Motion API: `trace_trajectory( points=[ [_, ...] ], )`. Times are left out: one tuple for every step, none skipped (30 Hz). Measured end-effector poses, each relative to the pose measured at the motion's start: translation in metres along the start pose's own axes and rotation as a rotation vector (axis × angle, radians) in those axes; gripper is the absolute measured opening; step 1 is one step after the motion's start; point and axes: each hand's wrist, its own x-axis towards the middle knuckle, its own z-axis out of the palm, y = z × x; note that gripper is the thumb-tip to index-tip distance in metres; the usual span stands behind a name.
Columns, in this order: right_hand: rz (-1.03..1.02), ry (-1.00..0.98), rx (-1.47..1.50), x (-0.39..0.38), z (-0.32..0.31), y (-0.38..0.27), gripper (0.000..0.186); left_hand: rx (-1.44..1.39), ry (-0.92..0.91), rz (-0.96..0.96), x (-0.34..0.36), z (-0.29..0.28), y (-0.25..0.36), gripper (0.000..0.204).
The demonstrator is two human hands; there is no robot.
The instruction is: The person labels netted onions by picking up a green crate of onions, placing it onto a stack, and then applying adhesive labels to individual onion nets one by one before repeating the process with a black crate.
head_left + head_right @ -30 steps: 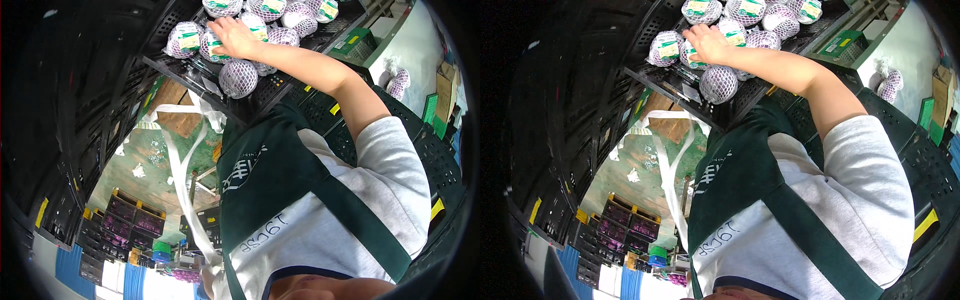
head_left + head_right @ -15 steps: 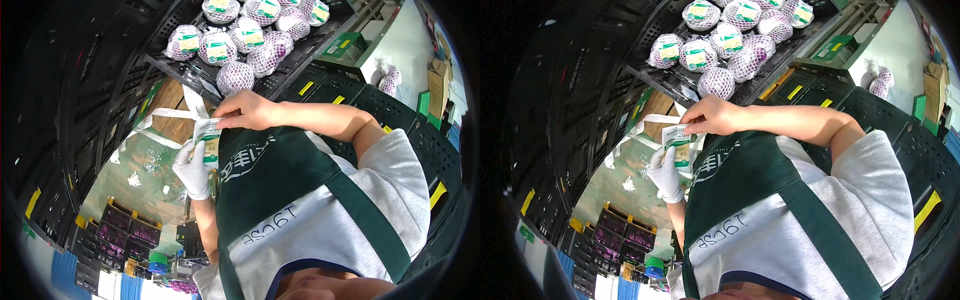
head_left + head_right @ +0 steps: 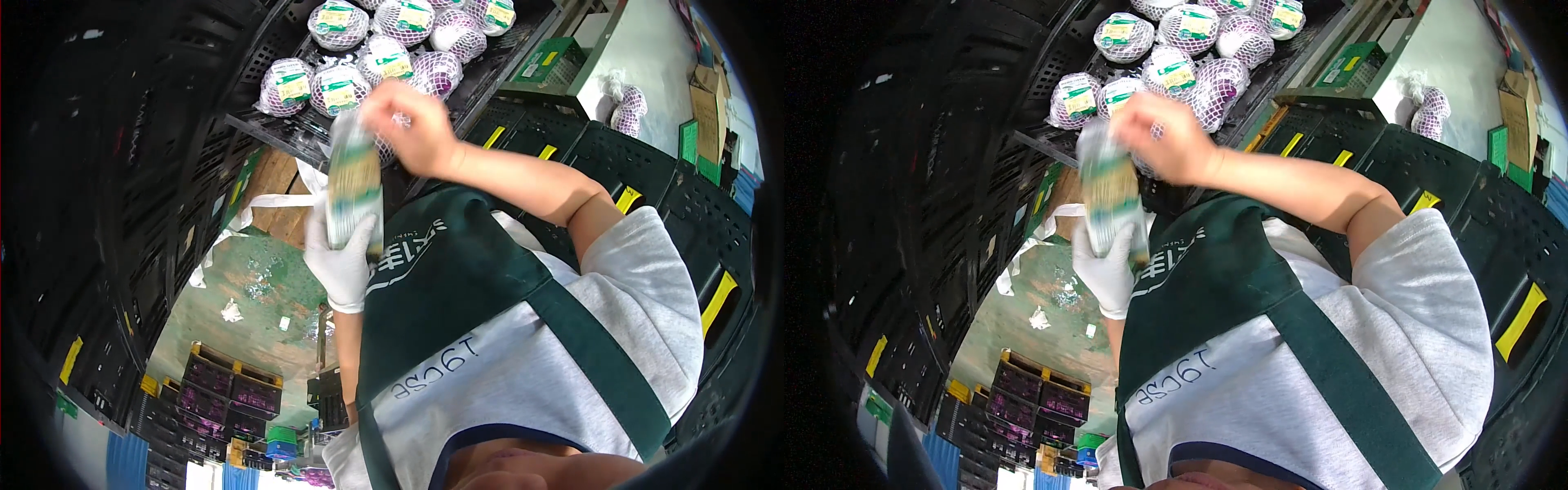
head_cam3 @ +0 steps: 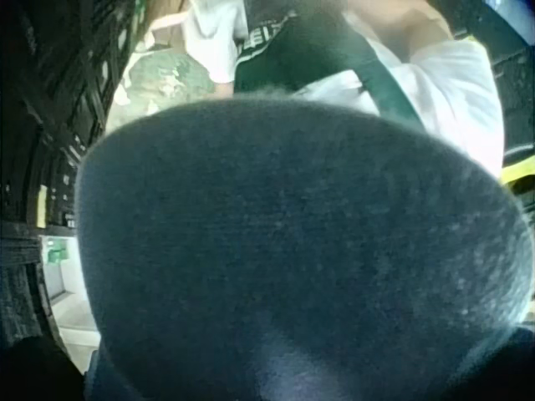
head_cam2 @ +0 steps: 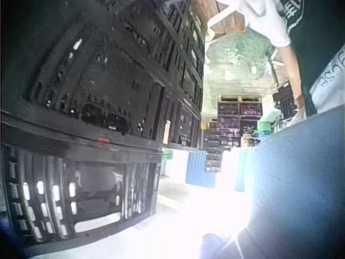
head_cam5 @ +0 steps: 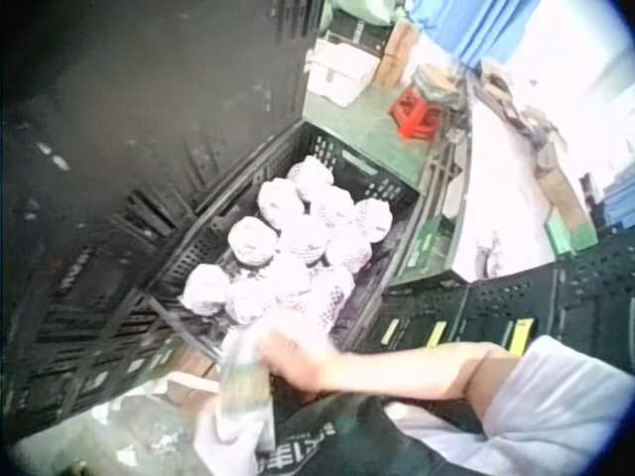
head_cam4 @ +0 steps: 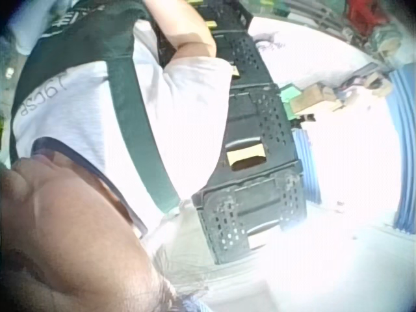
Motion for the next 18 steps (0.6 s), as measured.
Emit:
trace_trajectory(
  points=[
    [0.136,0.247,0.157,0.013,-0.003,0.018,0.009,0.18,-0.021,-0.083,-0.006,-0.008,-0.012,0.021],
    [0.113,0.236,0.175,0.022,-0.01,0.038,0.011,0.066,0.008,-0.164,-0.012,-0.015,-0.025,0.015],
    [0.09,0.226,0.189,0.027,-0.019,0.054,0.013,-0.05,0.032,-0.245,-0.016,-0.022,-0.033,0.01],
    [-0.024,0.088,-0.194,0.018,-0.02,0.072,0.021,-0.019,0.021,-0.263,-0.019,-0.031,-0.032,0.011],
    [0.237,-0.172,-0.344,0.007,-0.018,0.088,0.035,0.197,-0.019,-0.053,-0.016,-0.04,-0.036,0.01],
    [0.174,-0.432,-0.682,-0.004,-0.016,0.102,0.047,0.129,-0.02,-0.076,-0.017,-0.046,-0.038,0.01],
    [0.099,-0.691,-1.02,-0.013,-0.014,0.114,0.059,0.06,-0.021,-0.098,-0.017,-0.053,-0.042,0.01],
    [0.207,-0.639,-1.093,-0.019,-0.011,0.116,0.07,0.115,-0.08,-0.173,-0.016,-0.063,-0.044,0.011],
    [0.317,-0.583,-1.163,-0.026,-0.009,0.117,0.081,0.114,-0.081,-0.168,-0.017,-0.065,-0.045,0.011],
    [0.251,-0.62,-1.155,-0.017,-0.008,0.098,0.094,0.029,-0.051,-0.2,-0.017,-0.063,-0.04,0.011],
    [0.147,-0.512,-1.102,-0.022,-0.006,0.091,0.086,-0.053,-0.034,-0.237,-0.019,-0.059,-0.033,0.012],
    [0.091,-0.541,-1.035,-0.023,-0.005,0.094,0.081,0.001,-0.006,-0.125,-0.014,-0.049,-0.025,0.018],
    [0.04,-0.567,-0.965,-0.026,0.0,0.099,0.076,0.006,-0.013,-0.129,-0.012,-0.044,-0.02,0.018],
    [0.057,-0.642,-1.06,-0.029,0.006,0.112,0.066,-0.055,-0.018,-0.146,-0.008,-0.036,-0.015,0.023],
    [0.088,-0.597,-1.106,-0.035,0.013,0.124,0.061,-0.116,-0.025,-0.163,-0.006,-0.03,-0.013,0.028],
    [0.056,-0.584,-1.144,-0.035,0.022,0.133,0.058,0.06,-0.02,-0.076,-0.003,-0.033,-0.02,0.027],
    [0.029,-0.571,-1.183,-0.03,0.025,0.12,0.055,0.052,-0.033,-0.07,-0.001,-0.033,-0.022,0.027],
    [0.063,-0.577,-1.019,-0.028,0.019,0.105,0.05,0.039,-0.059,-0.105,0.002,-0.033,-0.023,0.023]
  ],
)
